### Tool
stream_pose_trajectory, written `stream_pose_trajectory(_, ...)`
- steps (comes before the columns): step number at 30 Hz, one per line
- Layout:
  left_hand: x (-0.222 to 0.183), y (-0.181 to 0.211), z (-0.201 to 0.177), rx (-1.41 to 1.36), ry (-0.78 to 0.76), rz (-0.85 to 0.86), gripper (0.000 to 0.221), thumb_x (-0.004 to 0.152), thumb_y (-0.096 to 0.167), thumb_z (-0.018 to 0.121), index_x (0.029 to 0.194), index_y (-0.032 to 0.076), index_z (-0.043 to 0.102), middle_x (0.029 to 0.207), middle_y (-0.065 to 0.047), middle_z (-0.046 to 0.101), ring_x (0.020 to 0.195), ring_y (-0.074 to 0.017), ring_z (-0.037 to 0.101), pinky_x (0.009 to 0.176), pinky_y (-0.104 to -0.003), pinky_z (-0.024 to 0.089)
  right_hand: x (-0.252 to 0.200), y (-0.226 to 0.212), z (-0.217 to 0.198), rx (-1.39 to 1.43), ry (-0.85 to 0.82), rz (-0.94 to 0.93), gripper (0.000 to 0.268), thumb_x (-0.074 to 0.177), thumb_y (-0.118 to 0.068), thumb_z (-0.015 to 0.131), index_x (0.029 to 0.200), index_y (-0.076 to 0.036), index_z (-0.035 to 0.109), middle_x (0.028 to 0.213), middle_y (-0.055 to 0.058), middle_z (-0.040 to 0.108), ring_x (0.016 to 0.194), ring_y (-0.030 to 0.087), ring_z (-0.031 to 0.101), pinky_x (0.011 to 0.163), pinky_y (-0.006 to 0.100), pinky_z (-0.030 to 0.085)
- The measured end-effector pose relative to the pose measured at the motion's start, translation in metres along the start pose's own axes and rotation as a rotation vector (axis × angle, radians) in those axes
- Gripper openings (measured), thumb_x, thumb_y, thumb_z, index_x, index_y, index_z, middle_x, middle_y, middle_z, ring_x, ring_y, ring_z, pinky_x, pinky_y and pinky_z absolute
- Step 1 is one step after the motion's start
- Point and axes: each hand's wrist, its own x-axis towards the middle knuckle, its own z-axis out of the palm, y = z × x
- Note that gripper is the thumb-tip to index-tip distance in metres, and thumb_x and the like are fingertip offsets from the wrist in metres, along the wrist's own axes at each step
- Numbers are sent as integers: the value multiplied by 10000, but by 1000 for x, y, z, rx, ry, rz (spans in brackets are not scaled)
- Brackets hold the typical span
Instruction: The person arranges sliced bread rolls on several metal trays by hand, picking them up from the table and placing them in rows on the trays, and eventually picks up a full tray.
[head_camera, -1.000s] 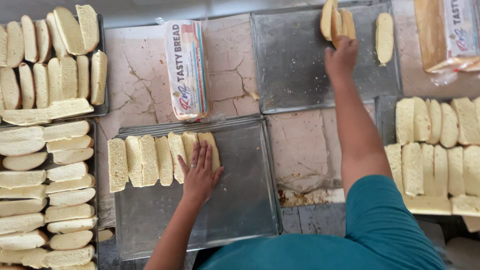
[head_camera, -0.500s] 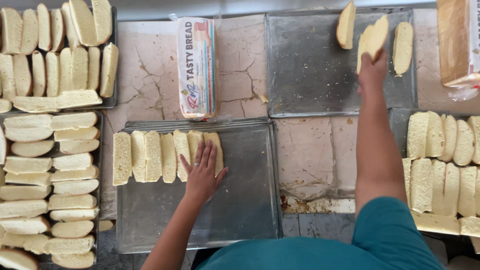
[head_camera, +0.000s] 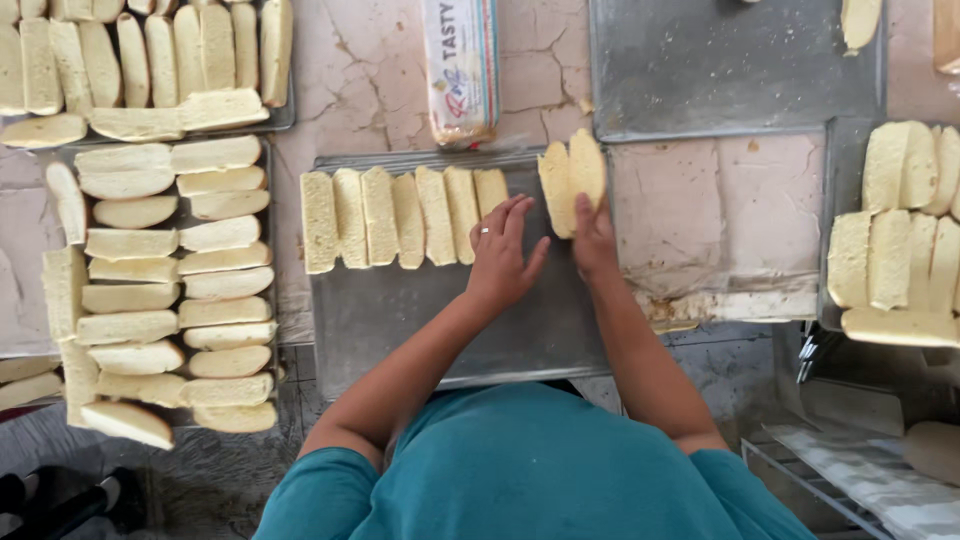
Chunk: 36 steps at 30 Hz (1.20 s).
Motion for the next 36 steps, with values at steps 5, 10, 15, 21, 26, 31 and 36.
stream_pose_trajectory(5, -23, -37, -3, 367, -105, 61, 773, 829, 350, 680, 1485, 47, 403, 1581, -172, 369, 1452, -365, 344, 1114, -711, 140, -13, 29, 45, -826, 77, -236, 499, 1091, -402, 523, 1435, -41, 501, 1195, 243, 669, 1122, 436, 599, 959, 583, 429)
stream_pose_trajectory(10, -8, -84, 29, 618, -94, 191, 632, 972, 286, 531, 1524, 18, 381, 1622, -156, 374, 1520, -309, 353, 1183, -785, 88, -14, 36, 46, -879, 107, -522, 400, 1083, -376, 538, 1219, -11, 629, 1050, 256, 666, 971, 493, 593, 864, 620, 425)
stream_pose_trajectory(15, 0, -107, 55, 696, -36, 343, 575, 991, 291, 464, 1488, 4, 491, 1599, -178, 410, 1503, -342, 379, 1161, -850, 96, -6, 11, 46, -1156, 197, -636, 583, 1048, -528, 629, 987, 51, 656, 990, 300, 624, 931, 500, 592, 835, 608, 459)
stream_pose_trajectory(21, 9, -88, 45, 683, -167, 264, 547, 928, 369, 480, 1412, 122, 544, 1596, -121, 413, 1519, -302, 375, 1153, -845, 85, -5, -27, 45, -1079, 1, -317, 557, 1126, -498, 564, 1158, 37, 718, 1084, 291, 684, 1086, 482, 617, 968, 569, 475)
stream_pose_trajectory(26, 16, -66, 42, 701, -152, 291, 670, 944, 539, 471, 1484, 143, 476, 1664, -83, 371, 1549, -260, 364, 1163, -822, 89, 39, -13, 11, -745, -203, -70, 457, 1061, -373, 662, 1203, 61, 690, 1075, 208, 742, 1024, 296, 708, 884, 425, 524)
stream_pose_trajectory(31, 25, -54, 48, 657, -216, 252, 778, 937, 639, 466, 1546, 158, 404, 1673, -87, 315, 1557, -273, 297, 1150, -824, 60, 73, 12, -39, -375, -222, 234, 366, 1099, -292, 633, 1300, 14, 635, 1008, 124, 705, 840, 251, 659, 700, 387, 494)
stream_pose_trajectory(36, 29, -45, 46, 667, -357, 186, 749, 948, 572, 499, 1548, 143, 375, 1696, -108, 231, 1583, -304, 198, 1151, -814, 4, 74, -8, -56, -600, -347, 341, 423, 1031, -272, 615, 1346, 10, 624, 992, 131, 736, 830, 239, 718, 717, 375, 575)
